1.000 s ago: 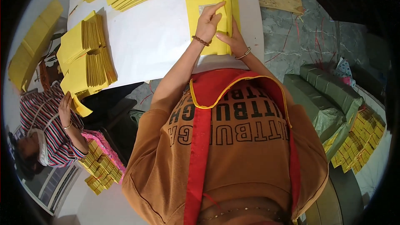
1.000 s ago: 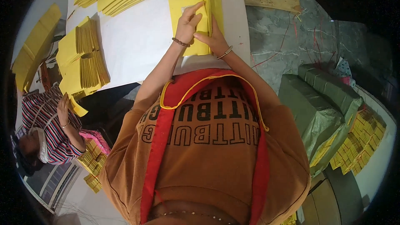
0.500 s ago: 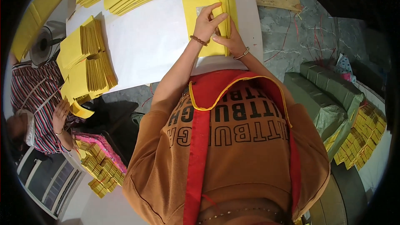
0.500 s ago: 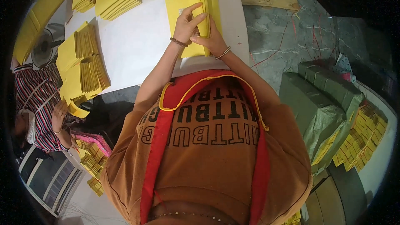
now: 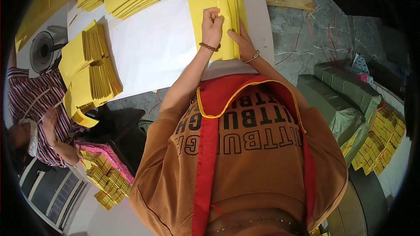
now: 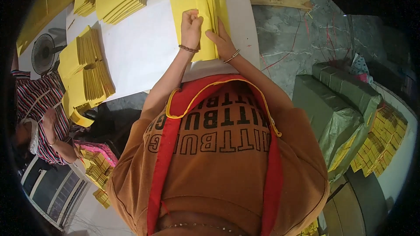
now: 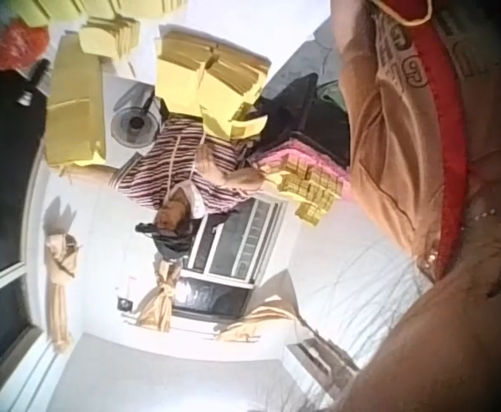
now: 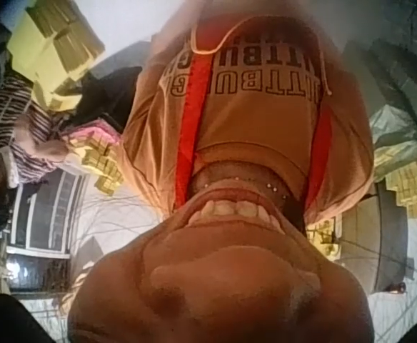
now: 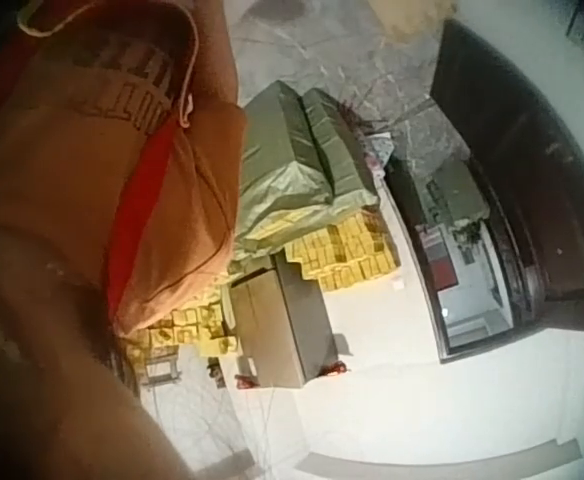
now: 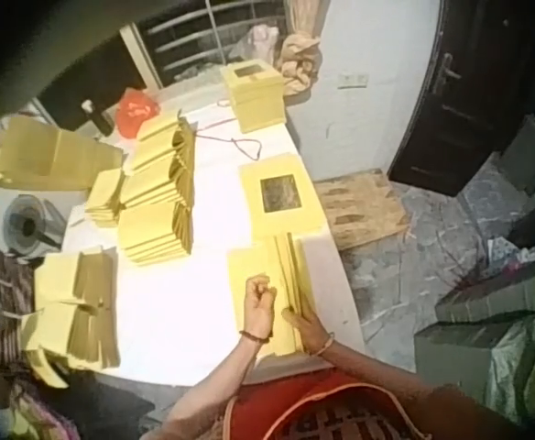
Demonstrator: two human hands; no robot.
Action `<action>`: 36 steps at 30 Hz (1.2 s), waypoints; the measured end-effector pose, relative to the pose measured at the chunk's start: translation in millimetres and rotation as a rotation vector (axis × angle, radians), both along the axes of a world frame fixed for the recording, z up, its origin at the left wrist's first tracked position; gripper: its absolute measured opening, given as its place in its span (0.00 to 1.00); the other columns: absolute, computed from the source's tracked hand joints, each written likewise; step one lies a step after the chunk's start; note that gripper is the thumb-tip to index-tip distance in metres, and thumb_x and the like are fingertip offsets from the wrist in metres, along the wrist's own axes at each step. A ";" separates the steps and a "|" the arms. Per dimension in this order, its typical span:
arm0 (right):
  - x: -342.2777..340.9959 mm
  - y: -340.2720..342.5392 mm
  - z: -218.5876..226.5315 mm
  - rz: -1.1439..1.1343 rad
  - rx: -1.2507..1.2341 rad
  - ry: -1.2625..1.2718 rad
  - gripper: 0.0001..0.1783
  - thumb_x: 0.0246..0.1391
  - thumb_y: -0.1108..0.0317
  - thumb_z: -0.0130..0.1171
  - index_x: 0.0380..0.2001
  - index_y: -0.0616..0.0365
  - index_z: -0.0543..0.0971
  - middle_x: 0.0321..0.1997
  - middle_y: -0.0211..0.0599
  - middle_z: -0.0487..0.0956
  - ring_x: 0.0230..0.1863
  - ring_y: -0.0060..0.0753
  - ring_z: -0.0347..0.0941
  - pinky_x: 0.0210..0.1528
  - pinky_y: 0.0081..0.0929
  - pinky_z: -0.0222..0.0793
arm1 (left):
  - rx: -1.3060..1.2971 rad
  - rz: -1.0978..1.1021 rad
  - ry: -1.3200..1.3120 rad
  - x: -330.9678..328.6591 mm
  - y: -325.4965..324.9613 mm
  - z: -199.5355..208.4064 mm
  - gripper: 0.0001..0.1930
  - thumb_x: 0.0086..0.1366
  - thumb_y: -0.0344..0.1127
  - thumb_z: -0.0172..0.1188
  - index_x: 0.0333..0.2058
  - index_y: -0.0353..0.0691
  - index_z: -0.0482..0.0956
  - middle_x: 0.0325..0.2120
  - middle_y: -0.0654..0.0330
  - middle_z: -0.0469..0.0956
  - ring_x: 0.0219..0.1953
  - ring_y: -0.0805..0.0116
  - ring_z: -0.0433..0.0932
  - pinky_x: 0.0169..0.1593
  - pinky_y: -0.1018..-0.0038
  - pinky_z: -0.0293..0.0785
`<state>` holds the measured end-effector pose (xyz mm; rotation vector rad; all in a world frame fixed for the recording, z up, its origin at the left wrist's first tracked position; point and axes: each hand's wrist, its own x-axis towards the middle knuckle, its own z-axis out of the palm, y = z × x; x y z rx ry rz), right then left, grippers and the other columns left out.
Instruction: Folding and stacking yellow ceremonial papers on a table.
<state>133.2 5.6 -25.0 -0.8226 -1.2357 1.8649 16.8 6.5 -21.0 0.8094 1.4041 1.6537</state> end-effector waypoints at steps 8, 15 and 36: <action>-5.1 1.0 -2.9 0.002 0.052 -0.040 0.36 0.49 0.67 0.49 0.58 0.64 0.47 0.55 0.40 0.58 0.55 0.29 0.55 0.56 0.23 0.51 | -0.172 -0.196 -0.021 -4.5 -3.2 17.5 0.13 0.55 0.30 0.52 0.40 0.40 0.74 0.23 0.67 0.63 0.19 0.81 0.57 0.20 0.84 0.56; -5.6 1.5 -4.1 -0.021 0.063 -0.081 0.38 0.48 0.69 0.50 0.58 0.66 0.45 0.58 0.42 0.54 0.59 0.30 0.51 0.58 0.24 0.49 | -0.187 -0.144 0.195 -2.3 2.9 13.5 0.19 0.48 0.38 0.64 0.38 0.38 0.75 0.20 0.69 0.62 0.20 0.81 0.56 0.22 0.83 0.55; -0.2 -1.2 3.1 -0.053 -0.076 0.026 0.31 0.49 0.69 0.48 0.57 0.61 0.53 0.51 0.37 0.62 0.51 0.25 0.59 0.52 0.21 0.55 | -0.095 -0.121 0.126 2.5 -2.5 21.6 0.14 0.54 0.28 0.55 0.41 0.40 0.72 0.19 0.69 0.63 0.19 0.82 0.59 0.22 0.84 0.59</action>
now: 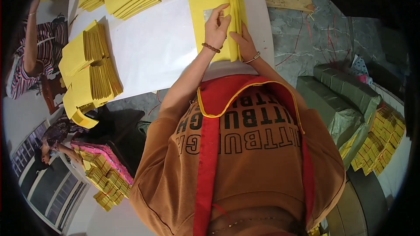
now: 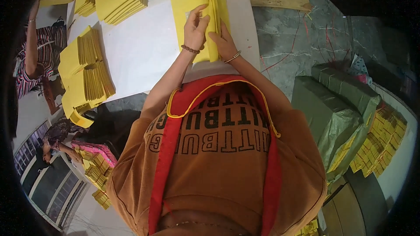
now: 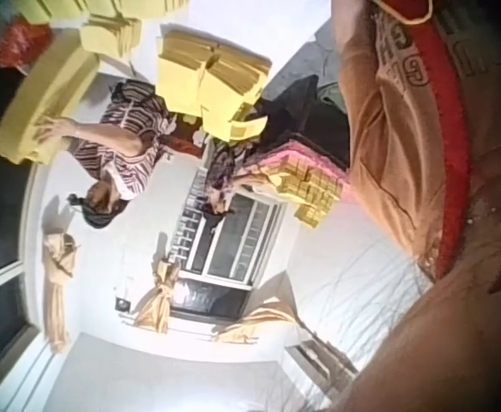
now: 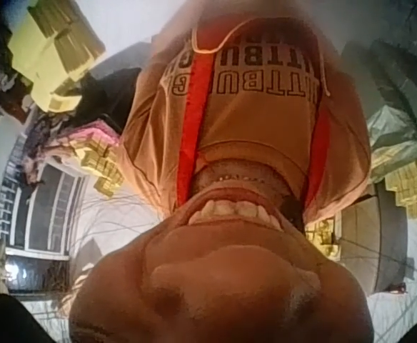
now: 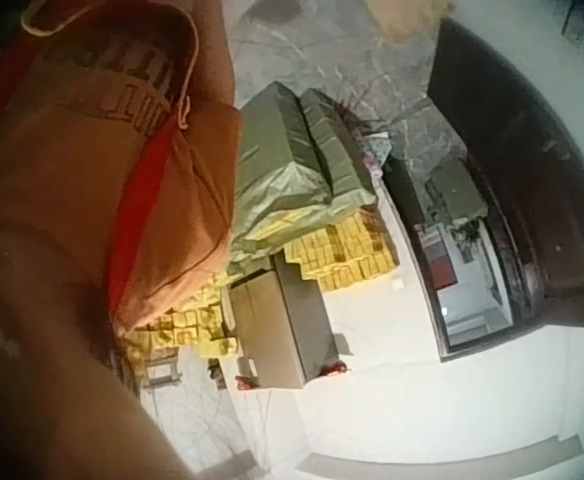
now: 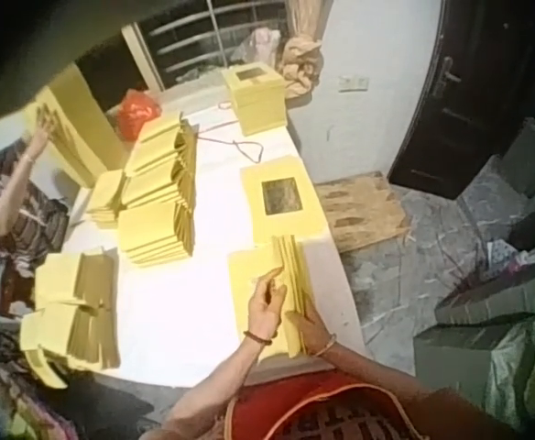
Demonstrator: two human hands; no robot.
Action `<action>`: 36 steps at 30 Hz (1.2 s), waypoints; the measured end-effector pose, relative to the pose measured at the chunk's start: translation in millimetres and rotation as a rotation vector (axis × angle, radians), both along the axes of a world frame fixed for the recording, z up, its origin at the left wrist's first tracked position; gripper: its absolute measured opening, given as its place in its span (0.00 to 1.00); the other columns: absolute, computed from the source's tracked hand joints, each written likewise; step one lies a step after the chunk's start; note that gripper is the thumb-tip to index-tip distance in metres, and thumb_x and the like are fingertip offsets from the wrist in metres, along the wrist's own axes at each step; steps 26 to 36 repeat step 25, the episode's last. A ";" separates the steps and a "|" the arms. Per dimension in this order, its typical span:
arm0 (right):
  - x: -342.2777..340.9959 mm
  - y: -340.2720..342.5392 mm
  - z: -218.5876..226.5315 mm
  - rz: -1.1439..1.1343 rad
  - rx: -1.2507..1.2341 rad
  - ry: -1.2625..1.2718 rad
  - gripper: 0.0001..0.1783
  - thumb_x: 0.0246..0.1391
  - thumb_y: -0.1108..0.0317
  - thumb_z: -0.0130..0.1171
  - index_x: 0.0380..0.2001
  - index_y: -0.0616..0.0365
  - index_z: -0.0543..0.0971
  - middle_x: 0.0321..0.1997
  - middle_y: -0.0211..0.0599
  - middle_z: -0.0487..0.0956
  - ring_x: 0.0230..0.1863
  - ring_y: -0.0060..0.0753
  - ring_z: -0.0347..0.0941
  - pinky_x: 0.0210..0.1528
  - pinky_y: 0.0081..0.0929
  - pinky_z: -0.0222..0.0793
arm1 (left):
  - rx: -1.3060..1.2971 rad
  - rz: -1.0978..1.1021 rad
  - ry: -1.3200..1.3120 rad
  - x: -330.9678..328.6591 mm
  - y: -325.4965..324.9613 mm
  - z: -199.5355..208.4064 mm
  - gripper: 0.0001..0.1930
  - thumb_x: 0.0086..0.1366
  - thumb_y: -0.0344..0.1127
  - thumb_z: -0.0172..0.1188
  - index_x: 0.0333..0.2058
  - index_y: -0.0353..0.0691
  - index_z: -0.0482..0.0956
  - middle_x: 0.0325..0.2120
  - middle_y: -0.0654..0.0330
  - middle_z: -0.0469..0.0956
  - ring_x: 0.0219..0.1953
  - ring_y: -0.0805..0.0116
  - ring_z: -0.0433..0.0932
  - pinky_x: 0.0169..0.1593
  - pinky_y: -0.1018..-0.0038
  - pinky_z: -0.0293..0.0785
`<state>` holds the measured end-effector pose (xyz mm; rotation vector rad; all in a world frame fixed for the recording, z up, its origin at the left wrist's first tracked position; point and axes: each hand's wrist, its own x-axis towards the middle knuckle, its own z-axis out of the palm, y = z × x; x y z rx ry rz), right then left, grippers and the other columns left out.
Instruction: Folding and stacking yellow ceremonial papers on a table.
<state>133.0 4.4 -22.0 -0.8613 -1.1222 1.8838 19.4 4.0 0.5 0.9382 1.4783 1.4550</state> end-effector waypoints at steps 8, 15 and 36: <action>2.7 1.4 -3.8 0.029 -0.039 0.060 0.34 0.49 0.69 0.50 0.57 0.62 0.50 0.54 0.39 0.60 0.54 0.28 0.57 0.54 0.23 0.53 | 0.074 -0.048 0.172 -0.8 2.0 -8.8 0.17 0.56 0.27 0.51 0.46 0.40 0.70 0.25 0.69 0.67 0.23 0.83 0.61 0.26 0.85 0.59; 0.2 -0.3 -0.3 -0.014 0.266 -0.264 0.36 0.50 0.65 0.49 0.58 0.68 0.45 0.58 0.46 0.55 0.59 0.34 0.52 0.58 0.25 0.48 | -0.095 -0.013 0.319 3.6 5.6 6.0 0.19 0.48 0.39 0.62 0.39 0.38 0.75 0.28 0.57 0.72 0.23 0.70 0.67 0.29 0.77 0.64; 1.6 -0.1 -5.4 0.054 0.091 -0.051 0.37 0.52 0.61 0.47 0.58 0.66 0.44 0.59 0.46 0.53 0.60 0.34 0.49 0.60 0.26 0.44 | -0.228 -0.078 -0.092 -3.6 -0.1 8.1 0.20 0.53 0.35 0.59 0.46 0.41 0.71 0.21 0.67 0.67 0.17 0.84 0.61 0.19 0.82 0.61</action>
